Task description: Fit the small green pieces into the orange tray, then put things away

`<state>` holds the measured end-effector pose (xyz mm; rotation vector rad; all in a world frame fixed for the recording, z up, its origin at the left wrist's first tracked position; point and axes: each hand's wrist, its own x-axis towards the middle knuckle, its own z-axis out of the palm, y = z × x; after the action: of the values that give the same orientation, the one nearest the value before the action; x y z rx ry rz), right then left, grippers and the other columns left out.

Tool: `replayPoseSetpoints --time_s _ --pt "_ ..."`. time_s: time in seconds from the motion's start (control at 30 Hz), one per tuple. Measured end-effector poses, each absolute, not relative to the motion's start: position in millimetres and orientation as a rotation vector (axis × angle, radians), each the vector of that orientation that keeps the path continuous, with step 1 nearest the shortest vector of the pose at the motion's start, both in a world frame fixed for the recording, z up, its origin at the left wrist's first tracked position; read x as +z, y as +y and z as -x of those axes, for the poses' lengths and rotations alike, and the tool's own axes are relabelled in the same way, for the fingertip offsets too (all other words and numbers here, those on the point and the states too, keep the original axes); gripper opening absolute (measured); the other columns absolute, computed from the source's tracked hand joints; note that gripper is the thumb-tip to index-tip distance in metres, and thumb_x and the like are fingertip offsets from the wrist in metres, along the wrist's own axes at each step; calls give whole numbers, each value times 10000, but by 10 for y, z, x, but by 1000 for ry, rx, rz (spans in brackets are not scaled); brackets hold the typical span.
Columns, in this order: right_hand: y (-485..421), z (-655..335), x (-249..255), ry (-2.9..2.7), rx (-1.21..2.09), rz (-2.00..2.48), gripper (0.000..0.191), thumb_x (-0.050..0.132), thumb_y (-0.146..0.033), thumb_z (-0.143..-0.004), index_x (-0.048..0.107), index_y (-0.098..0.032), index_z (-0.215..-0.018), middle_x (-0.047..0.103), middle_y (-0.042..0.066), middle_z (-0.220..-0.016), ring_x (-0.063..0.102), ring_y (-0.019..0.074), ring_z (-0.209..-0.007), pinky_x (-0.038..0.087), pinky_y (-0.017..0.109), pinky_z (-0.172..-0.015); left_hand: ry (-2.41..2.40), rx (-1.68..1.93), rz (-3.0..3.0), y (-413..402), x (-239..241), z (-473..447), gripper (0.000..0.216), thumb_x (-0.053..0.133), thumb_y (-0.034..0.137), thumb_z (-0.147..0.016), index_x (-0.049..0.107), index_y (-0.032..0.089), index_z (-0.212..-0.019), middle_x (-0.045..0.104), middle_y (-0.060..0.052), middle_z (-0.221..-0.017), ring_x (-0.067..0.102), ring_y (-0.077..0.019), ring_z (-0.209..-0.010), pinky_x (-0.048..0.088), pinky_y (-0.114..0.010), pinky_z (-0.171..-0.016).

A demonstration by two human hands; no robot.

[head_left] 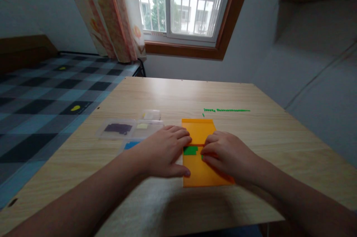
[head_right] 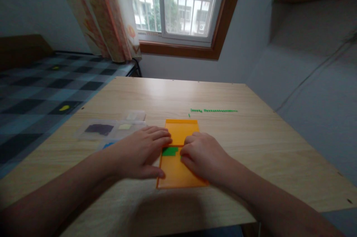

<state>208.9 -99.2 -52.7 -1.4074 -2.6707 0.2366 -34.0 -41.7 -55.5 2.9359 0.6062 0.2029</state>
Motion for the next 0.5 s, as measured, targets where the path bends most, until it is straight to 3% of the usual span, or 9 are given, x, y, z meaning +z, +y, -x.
replayPoseSetpoints --time_s 0.27,0.5 --pt "-942 -2268 -497 -2758 363 1072 189 630 -182 -980 805 -214 -914 753 35 -917 667 156 -788 444 287 -732 600 197 -2932 -422 -551 337 683 746 668 -815 663 145 -1247 673 -167 -1307 624 -370 -1223 464 -496 -1072" --pt "-892 -2232 -561 -2803 359 1066 198 610 -190 -996 804 -227 -986 737 29 -874 641 152 -752 403 283 -683 609 195 -2939 -417 -562 334 689 744 677 -813 658 151 -1250 671 -163 -1304 626 -364 -1210 467 -491 -1063"
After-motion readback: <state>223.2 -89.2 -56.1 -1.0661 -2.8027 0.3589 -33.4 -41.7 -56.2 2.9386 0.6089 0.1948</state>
